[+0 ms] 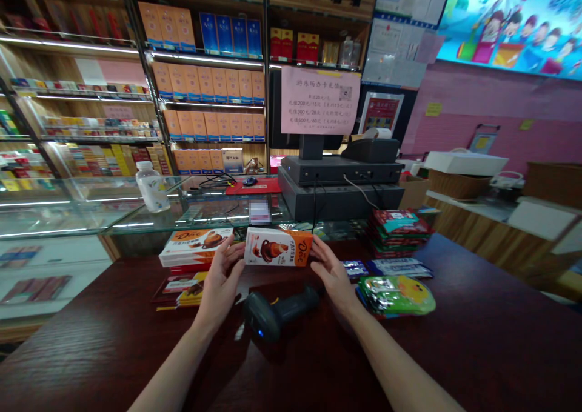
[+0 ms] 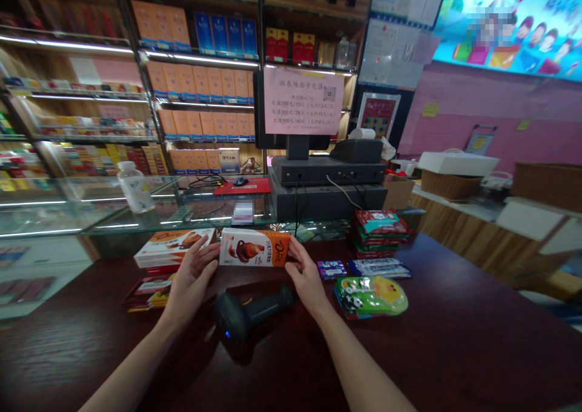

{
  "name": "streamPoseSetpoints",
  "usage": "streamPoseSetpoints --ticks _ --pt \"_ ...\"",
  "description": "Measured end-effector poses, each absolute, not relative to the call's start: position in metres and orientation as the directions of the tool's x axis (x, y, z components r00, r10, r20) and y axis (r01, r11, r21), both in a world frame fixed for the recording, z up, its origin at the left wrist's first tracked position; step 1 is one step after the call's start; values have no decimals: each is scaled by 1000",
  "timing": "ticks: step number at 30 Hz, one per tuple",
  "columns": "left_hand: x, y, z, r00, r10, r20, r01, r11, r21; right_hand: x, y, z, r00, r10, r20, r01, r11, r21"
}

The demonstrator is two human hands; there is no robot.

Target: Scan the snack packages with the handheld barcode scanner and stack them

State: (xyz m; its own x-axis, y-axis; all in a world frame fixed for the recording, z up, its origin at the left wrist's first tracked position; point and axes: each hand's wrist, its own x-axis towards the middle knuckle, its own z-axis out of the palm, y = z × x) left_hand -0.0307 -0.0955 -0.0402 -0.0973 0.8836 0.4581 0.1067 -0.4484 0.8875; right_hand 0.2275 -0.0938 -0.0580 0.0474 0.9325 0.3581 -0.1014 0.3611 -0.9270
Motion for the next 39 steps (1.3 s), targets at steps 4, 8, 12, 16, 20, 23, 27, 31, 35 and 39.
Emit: streamPoseSetpoints --ticks 4,8,12,16,20,23,27,31,35,39 --pt "-33 -92 -45 -146 882 448 169 -424 890 224 -93 -64 38 953 299 -85 302 -950" --pt "-39 -88 -50 -137 867 479 267 -434 860 221 -92 -70 4 966 257 -69 256 -964" --pt "-41 -89 -51 -106 843 528 378 -457 805 223 -88 -74 0 972 234 -50 234 -971" --pt "-38 -95 -46 -85 781 618 508 -500 701 225 -83 -78 -26 974 225 -17 225 -974" --pt "-35 -98 -44 -50 721 691 556 -555 619 224 -82 -82 -50 962 269 58 272 -961" --pt "-35 -98 -46 -34 657 753 620 -577 532 222 -87 -79 -60 943 328 185 334 -924" --pt "-34 -98 -46 28 583 812 706 -587 397 217 -98 -68 -123 883 454 356 466 -810" --pt "-34 -98 -43 84 565 821 736 -590 331 207 -111 -57 -234 788 570 417 611 -673" --pt "-34 -94 -44 152 585 796 730 -609 309 197 -118 -49 -308 684 661 453 716 -531" --pt "-32 -93 -45 236 600 764 712 -642 284 189 -117 -45 -290 606 740 510 753 -417"
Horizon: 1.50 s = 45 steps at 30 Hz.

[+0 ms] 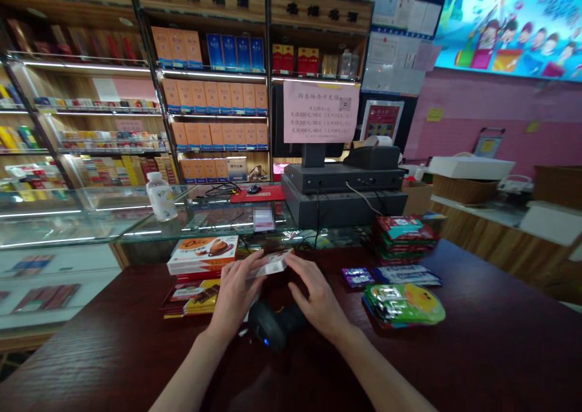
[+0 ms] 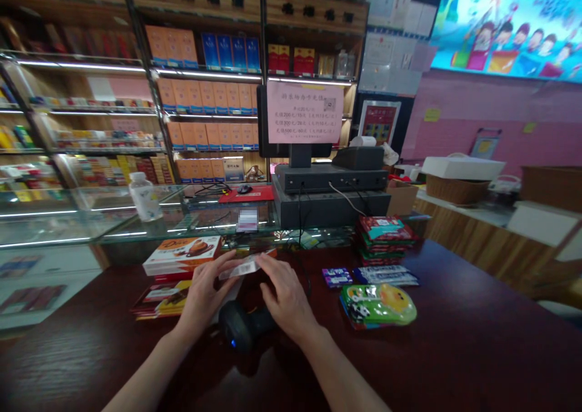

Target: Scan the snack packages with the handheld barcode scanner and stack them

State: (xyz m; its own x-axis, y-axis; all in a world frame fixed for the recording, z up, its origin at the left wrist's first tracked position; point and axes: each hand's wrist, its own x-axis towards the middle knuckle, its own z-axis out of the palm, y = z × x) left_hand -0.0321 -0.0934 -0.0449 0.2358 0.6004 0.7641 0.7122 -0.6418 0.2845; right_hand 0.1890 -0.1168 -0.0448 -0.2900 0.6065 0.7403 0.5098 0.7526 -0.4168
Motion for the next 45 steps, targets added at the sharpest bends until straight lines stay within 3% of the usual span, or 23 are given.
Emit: streamPoseSetpoints --ticks 7,19,27,36,45 --pt "-25 -98 -38 330 610 720 685 -680 262 184 -109 -49 -242 586 773 565 733 -379" --pt "-44 -89 -44 315 645 696 719 -641 268 184 -98 -57 -145 746 650 407 644 -648" --pt "-54 -81 -54 215 636 741 767 -579 275 200 -108 -43 -284 829 482 368 559 -743" --pt "-63 -76 -61 175 610 773 801 -545 249 216 -143 -29 -611 750 255 512 620 -595" --pt "-58 -82 -55 137 621 772 811 -518 273 204 -137 -45 -642 727 245 593 673 -442"
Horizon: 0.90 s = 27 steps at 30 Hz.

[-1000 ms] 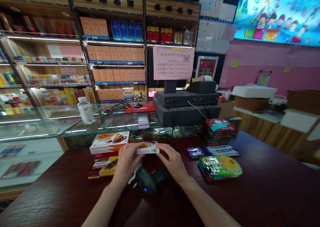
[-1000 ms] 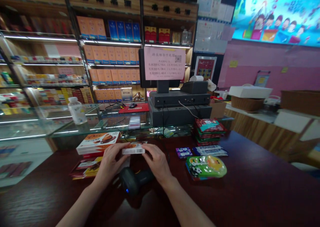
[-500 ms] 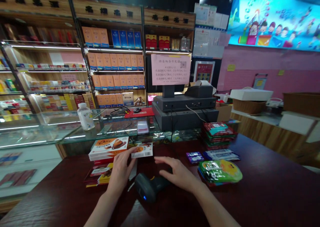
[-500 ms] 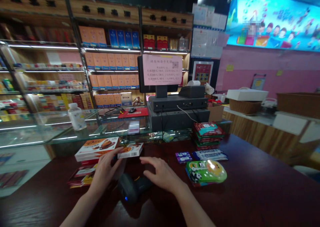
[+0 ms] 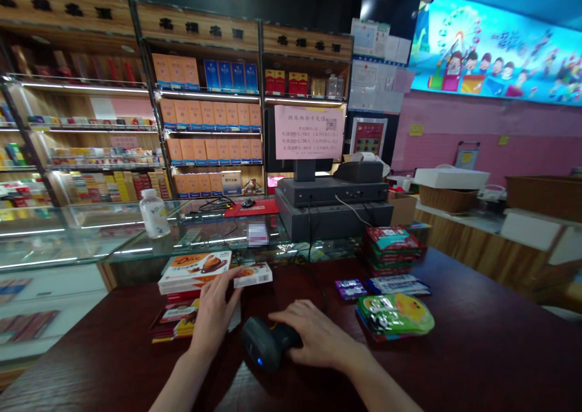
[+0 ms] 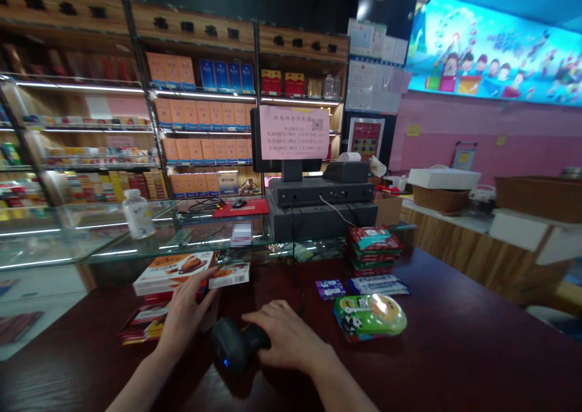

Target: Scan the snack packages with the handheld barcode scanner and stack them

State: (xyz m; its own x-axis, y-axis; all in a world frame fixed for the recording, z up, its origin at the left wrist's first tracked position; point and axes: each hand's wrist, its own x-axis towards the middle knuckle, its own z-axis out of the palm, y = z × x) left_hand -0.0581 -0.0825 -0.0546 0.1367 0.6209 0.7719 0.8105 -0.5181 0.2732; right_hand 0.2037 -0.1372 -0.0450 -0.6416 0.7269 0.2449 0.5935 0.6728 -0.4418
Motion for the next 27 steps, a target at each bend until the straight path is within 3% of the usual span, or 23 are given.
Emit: streamPoseSetpoints --ticks 7,15,27 --pt "-56 -85 -52 114 609 785 801 -524 290 208 -134 -41 -604 740 297 625 670 -400" --pt "-59 -80 -58 74 608 791 781 -529 334 230 -127 -32 -436 808 396 562 588 -581" --pt "-60 -82 -59 52 654 754 751 -523 403 260 -126 -14 -373 887 271 542 446 -713"
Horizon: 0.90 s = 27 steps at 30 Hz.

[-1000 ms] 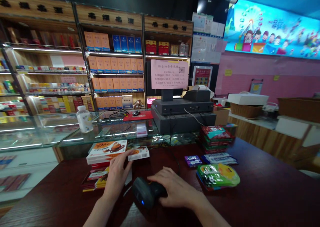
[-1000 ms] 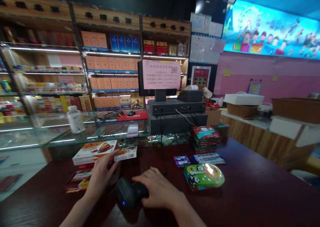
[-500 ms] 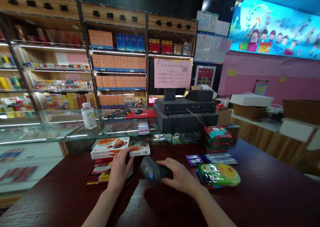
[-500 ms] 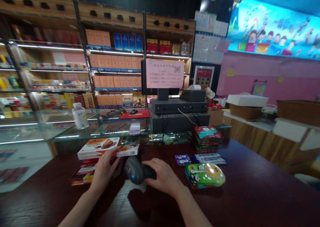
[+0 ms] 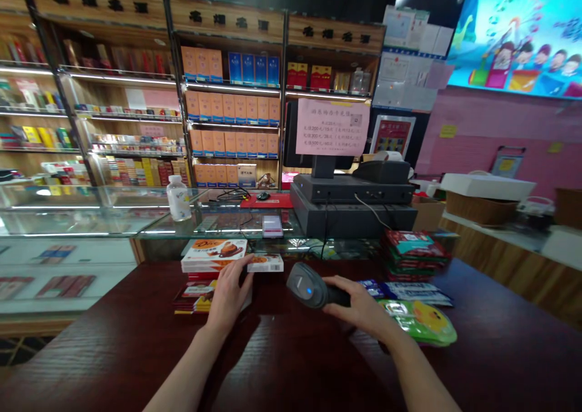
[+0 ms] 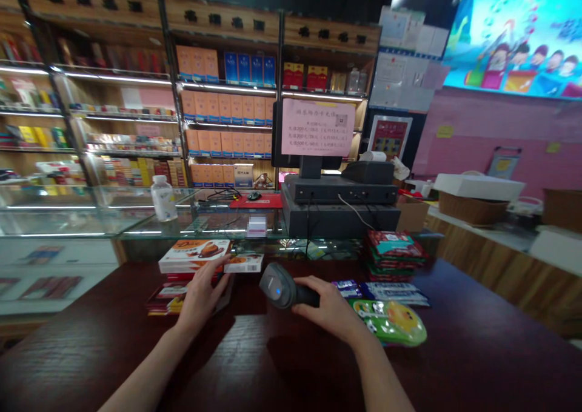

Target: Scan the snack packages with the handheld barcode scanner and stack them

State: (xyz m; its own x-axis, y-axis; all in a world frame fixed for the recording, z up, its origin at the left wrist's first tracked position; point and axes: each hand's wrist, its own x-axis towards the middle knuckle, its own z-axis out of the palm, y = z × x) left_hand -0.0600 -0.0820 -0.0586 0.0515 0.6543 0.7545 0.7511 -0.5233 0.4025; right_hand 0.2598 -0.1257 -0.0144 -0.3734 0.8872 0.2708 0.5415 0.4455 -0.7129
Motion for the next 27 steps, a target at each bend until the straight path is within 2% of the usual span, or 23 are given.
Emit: streamPoseSetpoints --ticks 10,27 --pt "-61 -81 -61 52 655 754 765 -512 392 260 -132 -6 -380 909 171 501 358 -787" --pt "-63 -76 -65 64 602 796 769 -539 345 263 -133 -5 -383 911 152 527 350 -775"
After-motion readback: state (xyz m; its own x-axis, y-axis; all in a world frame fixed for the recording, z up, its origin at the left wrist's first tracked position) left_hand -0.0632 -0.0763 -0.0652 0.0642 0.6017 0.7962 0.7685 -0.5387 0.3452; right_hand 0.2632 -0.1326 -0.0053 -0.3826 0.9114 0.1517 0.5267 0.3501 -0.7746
